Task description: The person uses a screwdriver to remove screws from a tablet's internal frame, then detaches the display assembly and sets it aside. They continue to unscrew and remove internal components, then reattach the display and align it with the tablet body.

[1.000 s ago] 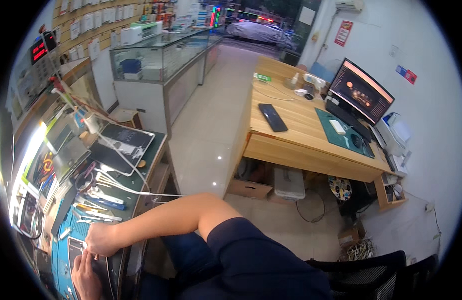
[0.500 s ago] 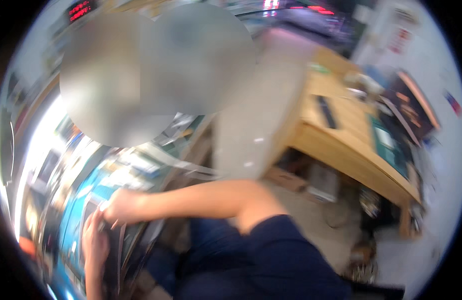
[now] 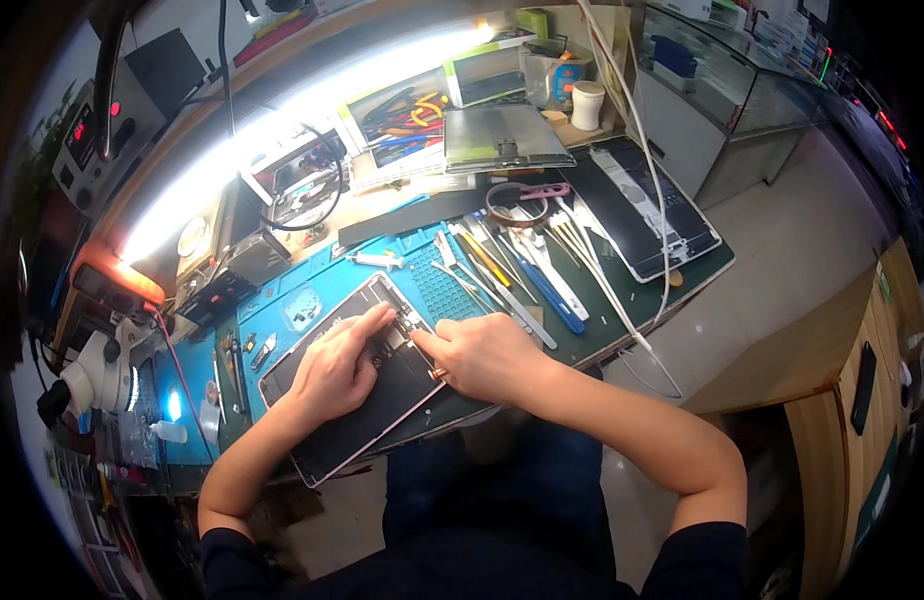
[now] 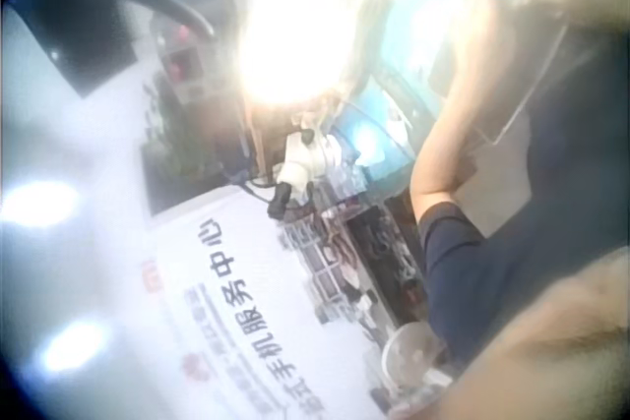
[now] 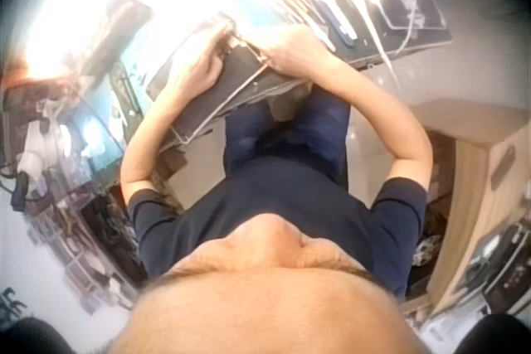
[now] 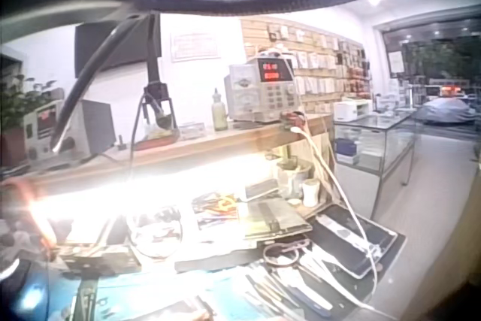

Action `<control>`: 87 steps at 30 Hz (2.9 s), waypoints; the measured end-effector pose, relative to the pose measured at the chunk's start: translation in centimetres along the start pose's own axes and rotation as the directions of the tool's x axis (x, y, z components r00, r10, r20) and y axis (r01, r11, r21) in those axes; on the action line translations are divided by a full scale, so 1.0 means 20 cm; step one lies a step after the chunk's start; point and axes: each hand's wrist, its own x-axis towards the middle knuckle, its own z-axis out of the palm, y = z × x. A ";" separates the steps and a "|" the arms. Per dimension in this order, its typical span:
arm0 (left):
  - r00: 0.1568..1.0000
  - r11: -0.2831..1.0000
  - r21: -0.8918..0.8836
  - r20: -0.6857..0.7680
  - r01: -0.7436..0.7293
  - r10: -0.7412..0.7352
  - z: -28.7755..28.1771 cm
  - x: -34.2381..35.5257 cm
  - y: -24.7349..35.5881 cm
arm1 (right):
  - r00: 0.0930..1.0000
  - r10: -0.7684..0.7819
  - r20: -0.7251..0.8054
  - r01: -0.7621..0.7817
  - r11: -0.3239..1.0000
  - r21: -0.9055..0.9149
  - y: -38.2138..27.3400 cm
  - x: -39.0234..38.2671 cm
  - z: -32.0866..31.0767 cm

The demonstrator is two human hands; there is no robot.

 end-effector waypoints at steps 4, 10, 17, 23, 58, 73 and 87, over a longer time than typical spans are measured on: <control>0.998 1.000 -0.004 -0.062 0.031 -0.032 0.01 0.00 0.00 | 0.995 -0.017 -0.098 0.018 1.000 0.009 0.02 0.00 0.01; 0.995 0.998 -0.012 -0.076 0.060 -0.061 0.02 0.04 -0.01 | 0.961 0.185 -0.203 -0.146 0.971 0.190 0.02 -0.02 -0.03; 0.997 0.998 0.030 -0.063 0.050 -0.048 0.01 0.03 -0.01 | 0.963 0.180 -0.201 -0.146 0.974 0.171 0.04 -0.05 -0.04; 0.997 0.984 0.175 0.067 -0.035 0.024 -0.01 0.06 0.01 | 0.966 0.170 -0.197 -0.139 0.977 0.161 0.05 -0.06 -0.05; 0.998 0.985 -0.159 0.020 0.065 -0.063 -0.22 0.03 0.38 | 0.861 0.498 -0.103 -0.491 0.867 0.086 0.21 -0.07 -0.16; 0.871 -0.794 -0.492 -0.131 0.357 0.473 -0.14 -0.07 1.17 | 0.722 0.446 -0.530 -0.534 0.846 -0.015 -0.01 -0.38 -0.24; 0.809 -0.710 -0.658 -0.262 0.250 0.527 -0.15 -0.04 1.26 | 0.695 0.592 -0.408 -0.648 0.762 0.000 0.21 -0.60 -0.23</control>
